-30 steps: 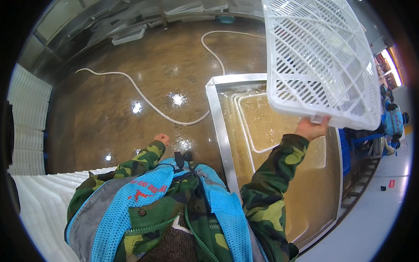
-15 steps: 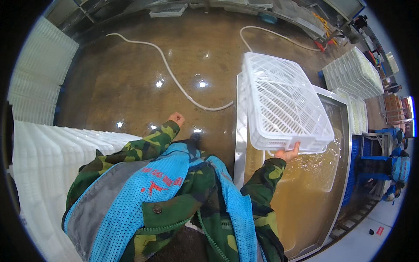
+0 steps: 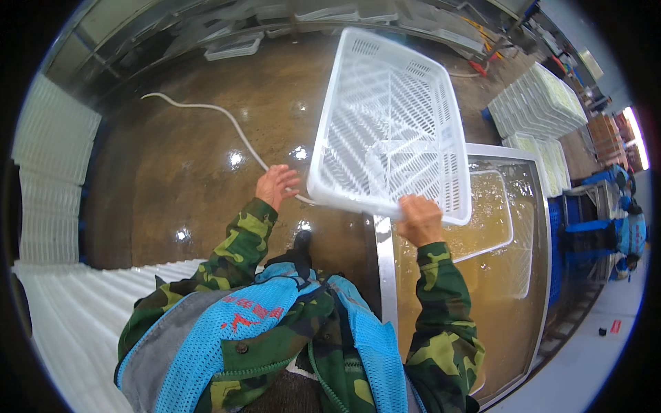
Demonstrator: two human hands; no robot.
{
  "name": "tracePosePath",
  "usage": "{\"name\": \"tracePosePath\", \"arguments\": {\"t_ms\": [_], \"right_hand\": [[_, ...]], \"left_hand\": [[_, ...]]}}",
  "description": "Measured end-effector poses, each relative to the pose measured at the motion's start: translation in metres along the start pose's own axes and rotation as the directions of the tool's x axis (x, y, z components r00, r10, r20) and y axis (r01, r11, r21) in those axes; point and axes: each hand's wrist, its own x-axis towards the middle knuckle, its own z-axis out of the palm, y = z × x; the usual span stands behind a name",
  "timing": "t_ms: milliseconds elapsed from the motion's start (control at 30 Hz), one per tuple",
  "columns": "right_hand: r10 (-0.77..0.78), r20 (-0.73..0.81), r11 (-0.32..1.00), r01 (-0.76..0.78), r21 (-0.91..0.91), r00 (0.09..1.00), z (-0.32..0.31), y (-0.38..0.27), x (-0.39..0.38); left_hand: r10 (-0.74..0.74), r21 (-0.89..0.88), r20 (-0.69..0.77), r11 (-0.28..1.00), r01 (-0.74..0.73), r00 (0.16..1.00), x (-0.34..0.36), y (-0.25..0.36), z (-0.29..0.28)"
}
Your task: The person repeatedly dips white plastic baskets into a large water tank, scrubs them with a yellow sponge, and stacks the cleaned baskets on the floor. The process is repeated for multiple baskets throughout the clip.
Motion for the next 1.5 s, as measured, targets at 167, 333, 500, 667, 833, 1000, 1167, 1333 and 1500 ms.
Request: {"name": "tracePosePath", "arguments": {"t_ms": [167,333,500,667,833,1000,1167,1333,1500], "right_hand": [[0.093,0.357,0.994,-0.068,-0.083,0.929,0.096,-0.001,-0.072],[0.149,0.375,0.982,-0.090,-0.169,0.915,0.125,-0.027,-0.087],[0.375,0.367,0.927,-0.339,-0.160,0.852,0.140,-0.044,-0.088],[0.601,0.279,0.799,-0.558,-0.223,0.749,0.136,-0.063,-0.099],[0.767,0.156,0.640,-0.724,-0.258,0.623,0.124,-0.070,-0.110],[0.919,-0.125,0.368,-0.928,-0.064,0.373,0.107,-0.067,-0.135],[0.619,0.333,0.785,-0.553,-0.278,0.711,0.065,-0.043,-0.079],[0.390,0.094,0.895,-0.354,-0.270,0.916,0.126,-0.001,-0.163],[-0.015,0.269,0.999,0.004,0.040,0.963,0.036,0.112,-0.064]], "left_hand": [[-0.234,0.441,-0.096,0.862,0.252,0.967,0.053,-0.068,0.000],[-0.130,0.715,0.156,0.699,-0.021,0.979,0.069,-0.128,-0.001],[-0.186,0.670,0.217,0.742,-0.007,0.958,0.107,-0.139,-0.024],[-0.290,0.732,0.218,0.680,0.041,0.932,0.107,-0.137,-0.012],[-0.286,0.647,0.320,0.762,0.012,0.903,0.108,-0.154,-0.001],[-0.213,0.583,0.329,0.812,-0.021,0.920,0.105,-0.170,-0.005],[-0.372,0.664,0.208,0.733,0.148,0.905,0.109,-0.152,-0.006],[-0.138,0.847,0.050,0.531,0.032,0.989,0.082,-0.108,0.013],[0.022,0.842,-0.033,0.539,0.016,0.999,0.071,-0.059,0.071]]}}
